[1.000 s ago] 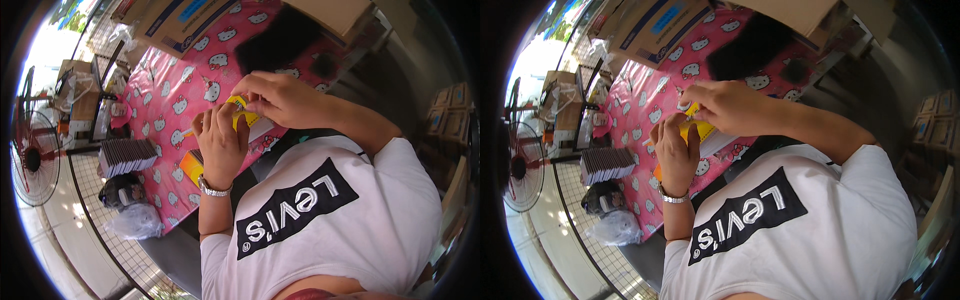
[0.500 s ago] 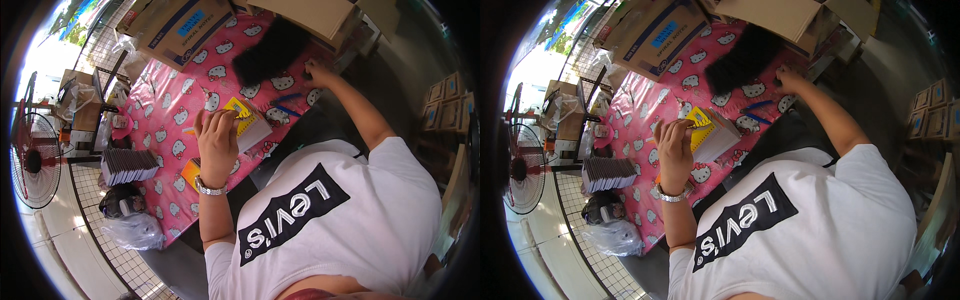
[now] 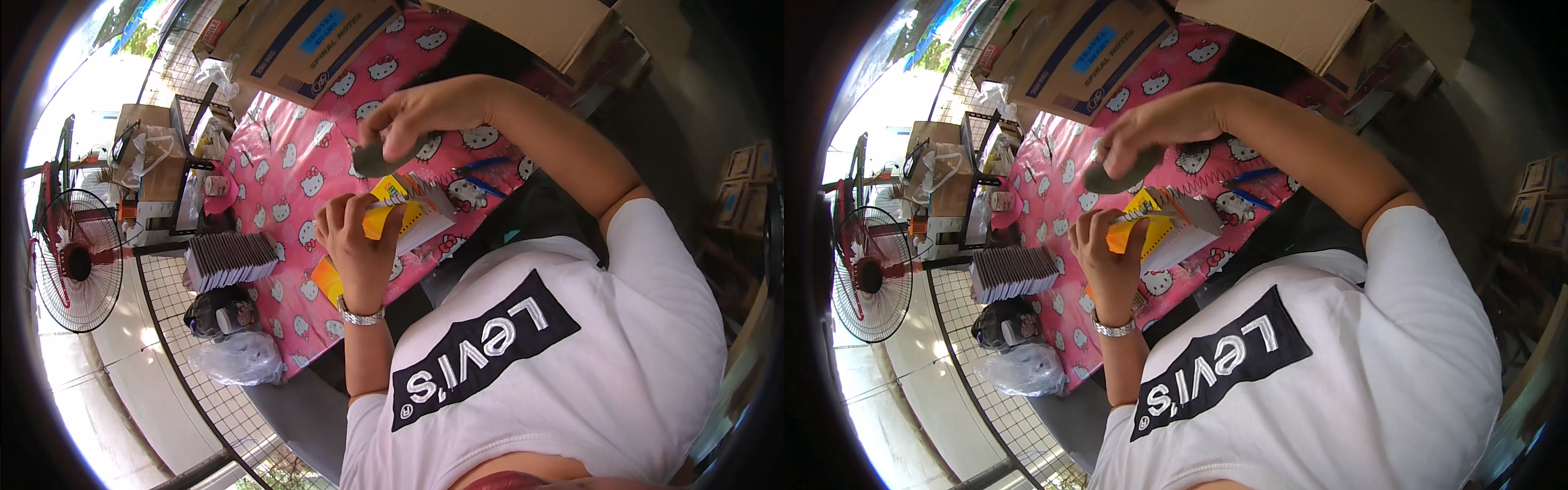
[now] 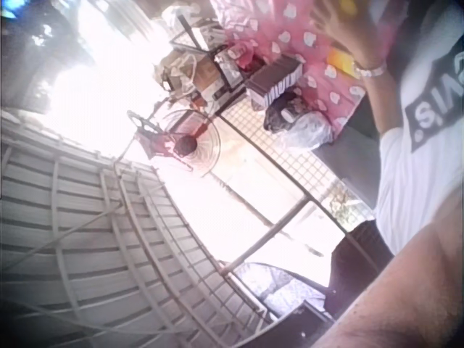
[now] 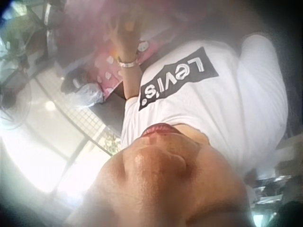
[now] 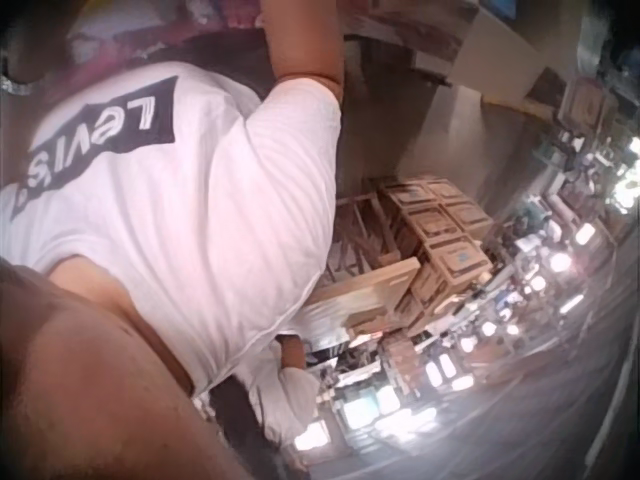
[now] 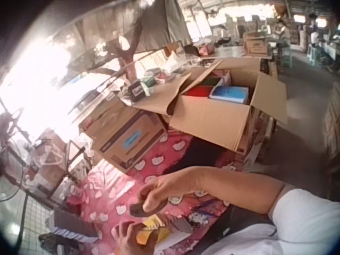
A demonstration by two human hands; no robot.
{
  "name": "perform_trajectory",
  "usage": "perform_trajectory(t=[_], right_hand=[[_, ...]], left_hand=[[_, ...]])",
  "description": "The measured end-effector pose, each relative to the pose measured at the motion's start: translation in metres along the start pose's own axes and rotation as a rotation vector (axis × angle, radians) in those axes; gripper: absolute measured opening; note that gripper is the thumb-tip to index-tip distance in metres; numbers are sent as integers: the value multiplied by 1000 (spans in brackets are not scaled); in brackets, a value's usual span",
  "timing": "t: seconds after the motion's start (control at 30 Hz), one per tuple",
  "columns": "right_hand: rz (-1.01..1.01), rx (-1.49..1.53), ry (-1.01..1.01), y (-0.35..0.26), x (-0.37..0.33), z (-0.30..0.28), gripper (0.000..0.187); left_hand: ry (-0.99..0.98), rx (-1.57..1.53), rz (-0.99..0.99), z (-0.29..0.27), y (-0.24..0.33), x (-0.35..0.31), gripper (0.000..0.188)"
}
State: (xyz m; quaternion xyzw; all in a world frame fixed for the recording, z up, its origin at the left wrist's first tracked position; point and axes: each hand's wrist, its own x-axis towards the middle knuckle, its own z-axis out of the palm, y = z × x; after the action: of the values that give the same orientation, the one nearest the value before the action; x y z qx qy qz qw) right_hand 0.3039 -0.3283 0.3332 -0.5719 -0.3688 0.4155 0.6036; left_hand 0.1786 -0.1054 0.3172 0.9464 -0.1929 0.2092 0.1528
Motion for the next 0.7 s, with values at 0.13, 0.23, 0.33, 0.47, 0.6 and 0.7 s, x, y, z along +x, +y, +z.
perform_trajectory(t=[0.13, 0.23, 0.33, 0.47, 0.6, 0.7], right_hand=[[23, -351, 68, -1, 9, 2, 41], [20, -143, 55, -7, 6, 4, 48], [39, -235, -6, -9, 8, 10, 47], [33, -97, -46, -15, 5, 12, 45], [-26, 12, 59, -6, 10, 16, 49], [120, -434, 104, -19, 13, 25, 46]], left_hand=[[14, -4, 32, 2, 1, 5, 38], [21, -69, -55, 5, -4, 0, 39], [10, -70, -74, 4, 1, 1, 43], [25, -71, -34, 3, -4, -1, 45], [30, -76, -41, 1, -4, -3, 44], [42, -121, -41, 0, -6, -4, 42]])
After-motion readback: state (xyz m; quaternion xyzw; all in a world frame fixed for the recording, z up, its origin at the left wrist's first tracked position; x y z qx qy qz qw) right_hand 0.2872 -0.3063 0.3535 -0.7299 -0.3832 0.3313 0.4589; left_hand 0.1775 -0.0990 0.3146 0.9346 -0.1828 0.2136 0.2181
